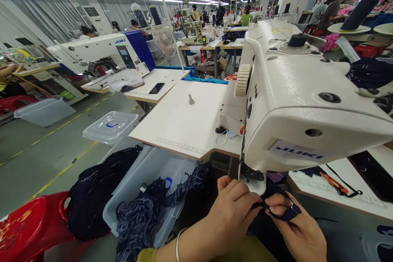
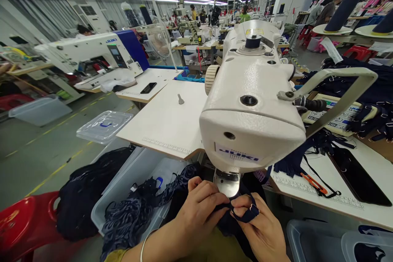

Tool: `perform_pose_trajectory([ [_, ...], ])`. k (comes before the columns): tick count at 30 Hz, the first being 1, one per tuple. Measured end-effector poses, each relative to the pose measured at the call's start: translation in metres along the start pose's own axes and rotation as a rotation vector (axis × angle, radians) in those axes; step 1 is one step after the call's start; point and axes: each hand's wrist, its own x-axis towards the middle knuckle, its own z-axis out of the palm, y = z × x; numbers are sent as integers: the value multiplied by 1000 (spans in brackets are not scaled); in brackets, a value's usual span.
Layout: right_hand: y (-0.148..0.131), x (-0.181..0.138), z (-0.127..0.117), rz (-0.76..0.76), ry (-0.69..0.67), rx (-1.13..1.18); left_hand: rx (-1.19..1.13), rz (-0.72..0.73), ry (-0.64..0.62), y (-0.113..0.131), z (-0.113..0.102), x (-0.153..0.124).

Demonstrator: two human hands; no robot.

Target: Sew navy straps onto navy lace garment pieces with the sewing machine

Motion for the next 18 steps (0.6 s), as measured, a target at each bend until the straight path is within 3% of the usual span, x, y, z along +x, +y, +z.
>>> perform_pose_trajectory([
  [5,-3,-1,3,79,43,-18,-73,-60,15,0,4,-2],
  [9,-4,2,4,368,-9,-16,-72,-126,-35,1,3,-1],
  [12,-3,7,7,518,-10,-6,80,-105,74,-2,3,-1],
  [14,-1,11,12,546,-6,-38,230,16,182,-8,2,-3],
  [15,0,12,14,555,1,-71,300,119,179,-12,2,-5],
  [18,5,14,20,562,26,-154,458,390,-28,-22,-1,-10],
])
